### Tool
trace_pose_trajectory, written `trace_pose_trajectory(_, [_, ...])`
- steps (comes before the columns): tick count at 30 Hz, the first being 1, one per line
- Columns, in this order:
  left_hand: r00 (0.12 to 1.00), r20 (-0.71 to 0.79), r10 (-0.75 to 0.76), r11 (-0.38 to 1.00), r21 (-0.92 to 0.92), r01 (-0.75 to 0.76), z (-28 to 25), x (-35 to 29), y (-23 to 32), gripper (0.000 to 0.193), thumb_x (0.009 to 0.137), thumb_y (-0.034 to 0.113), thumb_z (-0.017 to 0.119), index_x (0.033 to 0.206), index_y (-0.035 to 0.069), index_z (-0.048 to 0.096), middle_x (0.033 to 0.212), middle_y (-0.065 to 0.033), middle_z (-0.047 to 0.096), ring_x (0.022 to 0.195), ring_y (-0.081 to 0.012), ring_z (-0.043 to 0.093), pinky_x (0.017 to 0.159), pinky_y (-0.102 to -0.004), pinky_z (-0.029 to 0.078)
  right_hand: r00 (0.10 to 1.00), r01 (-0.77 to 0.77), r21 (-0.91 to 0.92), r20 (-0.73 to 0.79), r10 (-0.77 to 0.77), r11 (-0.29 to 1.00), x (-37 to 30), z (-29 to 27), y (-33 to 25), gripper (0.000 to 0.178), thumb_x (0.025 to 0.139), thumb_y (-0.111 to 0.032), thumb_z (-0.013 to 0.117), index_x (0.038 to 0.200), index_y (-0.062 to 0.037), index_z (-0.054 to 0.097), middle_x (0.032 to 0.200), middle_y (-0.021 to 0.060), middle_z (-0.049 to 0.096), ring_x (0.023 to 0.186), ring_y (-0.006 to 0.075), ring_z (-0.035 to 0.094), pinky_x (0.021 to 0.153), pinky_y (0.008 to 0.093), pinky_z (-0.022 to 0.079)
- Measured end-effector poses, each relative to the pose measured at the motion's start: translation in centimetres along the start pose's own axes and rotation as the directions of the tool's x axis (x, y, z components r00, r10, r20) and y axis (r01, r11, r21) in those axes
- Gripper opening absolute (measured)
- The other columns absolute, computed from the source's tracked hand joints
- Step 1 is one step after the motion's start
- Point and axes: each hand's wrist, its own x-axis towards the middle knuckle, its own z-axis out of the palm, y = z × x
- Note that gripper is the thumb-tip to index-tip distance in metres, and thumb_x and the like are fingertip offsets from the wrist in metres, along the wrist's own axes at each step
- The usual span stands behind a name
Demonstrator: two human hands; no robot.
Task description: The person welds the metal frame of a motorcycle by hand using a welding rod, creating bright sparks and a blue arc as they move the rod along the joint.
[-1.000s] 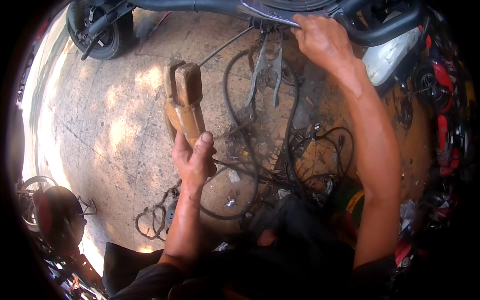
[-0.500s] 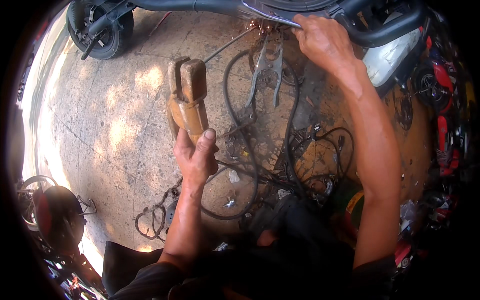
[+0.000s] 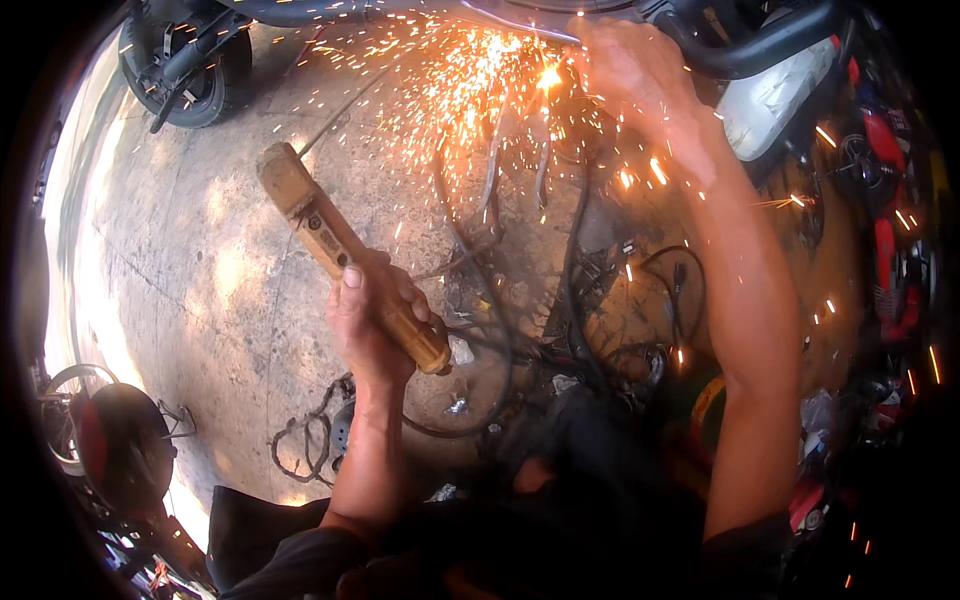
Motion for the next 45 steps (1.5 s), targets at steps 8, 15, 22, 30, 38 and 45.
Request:
trace_pose_trajectory(8, [0.978,0.113,0.176,0.887,0.413,-0.207,-0.8,-0.1,-2.6,0.035,0.091,0.027,0.066,0.111,0.000,0.054,0.071,-0.0044,0.057,0.056,-0.0121,0.054,0.053,-0.0261,0.046,0.998,-0.068,-0.086,-0.018,0.067,0.994,-0.8,-1.7,1.6,0.024,0.086,-0.019,0.060,0.106,-0.0066,0.067,0.091,0.0173,0.069,0.085,0.0381,0.066,0.075,0.0482,0.053])
trace_pose_trajectory(15, [0.965,0.146,0.219,0.847,0.462,-0.262,-0.4,0.8,-3.0,0.040,0.090,0.024,0.069,0.117,-0.001,0.053,0.079,-0.0027,0.058,0.061,-0.0102,0.055,0.055,-0.0242,0.046,0.998,-0.034,-0.075,-0.062,0.030,0.997,-0.9,-1.4,1.7,0.023,0.086,-0.019,0.060,0.104,-0.0065,0.067,0.089,0.0174,0.069,0.083,0.0386,0.066,0.074,0.0487,0.053])
trace_pose_trajectory(22, [0.971,0.128,0.202,0.874,0.424,-0.237,0.6,1.0,-2.6,0.042,0.090,0.024,0.071,0.119,0.000,0.054,0.081,-0.0019,0.058,0.062,-0.0093,0.054,0.055,-0.0231,0.046,0.998,-0.034,-0.086,-0.049,0.030,0.996,-0.9,-1.6,1.7,0.024,0.085,-0.018,0.061,0.104,-0.0056,0.067,0.086,0.0186,0.068,0.084,0.0389,0.065,0.075,0.0486,0.052])
trace_pose_trajectory(30, [0.980,0.141,0.140,0.866,0.462,-0.190,0.7,0.7,-1.9,0.047,0.089,0.014,0.071,0.128,-0.004,0.052,0.103,-0.0091,0.065,0.085,-0.0148,0.062,0.075,-0.0285,0.052,0.998,-0.032,-0.061,-0.064,0.028,0.998,-1.0,-1.7,1.4,0.023,0.085,-0.017,0.061,0.104,-0.0056,0.067,0.087,0.0179,0.068,0.084,0.0383,0.065,0.075,0.0483,0.052])
trace_pose_trajectory(38, [0.829,0.344,0.440,0.592,0.583,-0.556,0.6,0.3,-2.5,0.048,0.086,0.020,0.072,0.123,-0.004,0.055,0.097,-0.0158,0.069,0.089,-0.0215,0.068,0.080,-0.0330,0.052,0.996,-0.030,-0.064,-0.091,0.024,0.998,-1.0,-1.5,1.6,0.023,0.086,-0.017,0.061,0.105,-0.0064,0.067,0.087,0.0173,0.068,0.083,0.0382,0.065,0.075,0.0479,0.052])
trace_pose_trajectory(45, [0.911,0.217,0.350,0.717,0.563,-0.410,0.7,0.3,-2.2,0.046,0.085,0.014,0.072,0.123,-0.004,0.054,0.100,-0.0123,0.069,0.087,-0.0184,0.066,0.077,-0.0299,0.052,0.996,-0.017,-0.056,-0.092,0.012,0.998,-1.0,-1.3,1.9,0.020,0.086,-0.018,0.061,0.102,-0.0063,0.066,0.087,0.0169,0.068,0.083,0.0384,0.065,0.075,0.0483,0.052])
